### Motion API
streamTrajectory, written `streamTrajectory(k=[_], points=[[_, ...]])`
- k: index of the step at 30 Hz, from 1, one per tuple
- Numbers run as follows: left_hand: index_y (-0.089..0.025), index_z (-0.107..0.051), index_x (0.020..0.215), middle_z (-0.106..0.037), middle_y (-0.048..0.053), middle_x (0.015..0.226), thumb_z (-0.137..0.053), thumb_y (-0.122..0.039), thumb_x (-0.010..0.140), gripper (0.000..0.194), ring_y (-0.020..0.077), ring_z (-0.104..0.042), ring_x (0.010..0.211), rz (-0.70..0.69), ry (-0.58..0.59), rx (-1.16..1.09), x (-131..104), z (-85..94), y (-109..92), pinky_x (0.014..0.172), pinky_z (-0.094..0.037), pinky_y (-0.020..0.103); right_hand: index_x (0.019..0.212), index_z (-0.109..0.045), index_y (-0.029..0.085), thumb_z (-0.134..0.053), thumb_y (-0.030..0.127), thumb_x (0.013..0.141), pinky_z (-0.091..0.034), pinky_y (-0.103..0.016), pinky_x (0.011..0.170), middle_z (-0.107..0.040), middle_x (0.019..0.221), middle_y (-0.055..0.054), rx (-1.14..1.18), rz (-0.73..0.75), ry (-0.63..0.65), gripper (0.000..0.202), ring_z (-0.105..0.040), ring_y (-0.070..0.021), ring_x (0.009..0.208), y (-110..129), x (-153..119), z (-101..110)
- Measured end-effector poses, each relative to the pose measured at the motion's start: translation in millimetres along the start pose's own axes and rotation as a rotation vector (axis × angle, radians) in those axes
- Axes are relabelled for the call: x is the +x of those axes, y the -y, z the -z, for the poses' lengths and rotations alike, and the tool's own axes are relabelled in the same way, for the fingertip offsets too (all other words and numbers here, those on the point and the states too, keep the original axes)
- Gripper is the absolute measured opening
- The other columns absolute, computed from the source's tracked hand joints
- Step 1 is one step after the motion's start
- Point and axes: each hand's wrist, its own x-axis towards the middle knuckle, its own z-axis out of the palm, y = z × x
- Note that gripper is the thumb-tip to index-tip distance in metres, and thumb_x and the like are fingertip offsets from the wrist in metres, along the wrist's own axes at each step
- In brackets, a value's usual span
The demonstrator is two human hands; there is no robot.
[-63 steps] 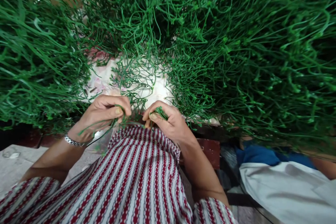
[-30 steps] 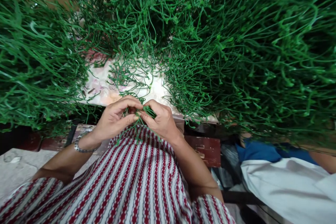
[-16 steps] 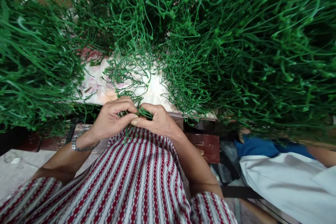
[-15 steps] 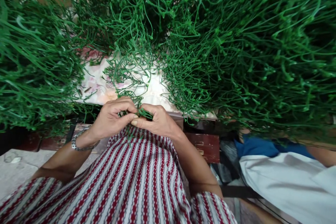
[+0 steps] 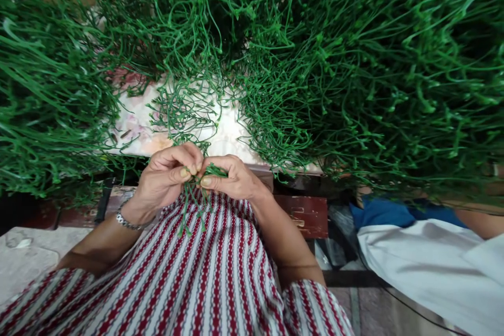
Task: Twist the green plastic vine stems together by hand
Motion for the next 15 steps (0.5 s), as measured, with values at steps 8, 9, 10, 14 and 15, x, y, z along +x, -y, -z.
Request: streamTrajectory(k=[8, 9, 10, 14, 15], points=[[-0.017, -0.056, 0.068, -0.057, 0.000, 0.061, -0.065, -0.022, 0.072, 0.011, 0.0121, -0.052, 0.057, 0.139, 0.023, -0.208, -0.3, -2.6, -2.3, 0.050, -0.043, 0.024, 0.070, -0.058, 0.011, -0.066, 0.033, 0.077, -0.042, -0.019, 0.053, -0.062, 0.060, -0.002, -0.059, 0.098, 0.030, 0.024, -0.054, -0.0077, 0.051, -0.6, 4.7, 0.1], [-0.016, -0.056, 0.067, -0.056, 0.000, 0.061, -0.065, -0.021, 0.072, 0.011, 0.0119, -0.052, 0.056, 0.157, 0.024, -0.231, 0.0, -2.3, -2.5, 0.049, -0.042, 0.024, 0.071, -0.059, 0.011, -0.065, 0.033, 0.078, -0.042, -0.019, 0.053, -0.062, 0.059, -0.002, -0.066, 0.102, 0.030, 0.023, -0.054, -0.0077, 0.051, -0.9, 4.8, -0.7], [-0.016, -0.056, 0.067, -0.056, 0.000, 0.060, -0.065, -0.021, 0.072, 0.012, 0.0118, -0.052, 0.055, 0.174, 0.028, -0.251, 0.3, -1.9, -2.7, 0.048, -0.042, 0.023, 0.072, -0.059, 0.011, -0.065, 0.032, 0.078, -0.043, -0.019, 0.053, -0.062, 0.059, -0.002, -0.079, 0.107, 0.031, 0.022, -0.054, -0.0077, 0.051, -1.2, 4.8, -1.5], [-0.014, -0.054, 0.067, -0.050, -0.001, 0.056, -0.063, -0.026, 0.074, 0.016, 0.0109, -0.048, 0.052, 0.242, 0.021, -0.328, 1.3, -0.5, -3.8, 0.047, -0.039, 0.022, 0.074, -0.060, 0.012, -0.063, 0.036, 0.079, -0.043, -0.019, 0.053, -0.061, 0.058, -0.001, -0.152, 0.141, 0.027, 0.024, -0.054, -0.0079, 0.050, -2.0, 3.4, -3.9], [-0.014, -0.054, 0.067, -0.048, -0.001, 0.054, -0.062, -0.026, 0.075, 0.016, 0.0103, -0.046, 0.051, 0.254, 0.012, -0.347, 1.5, 0.0, -4.3, 0.047, -0.038, 0.022, 0.073, -0.060, 0.012, -0.063, 0.036, 0.079, -0.043, -0.019, 0.053, -0.061, 0.058, -0.001, -0.171, 0.148, 0.025, 0.025, -0.053, -0.0077, 0.050, -2.1, 2.8, -4.1]])
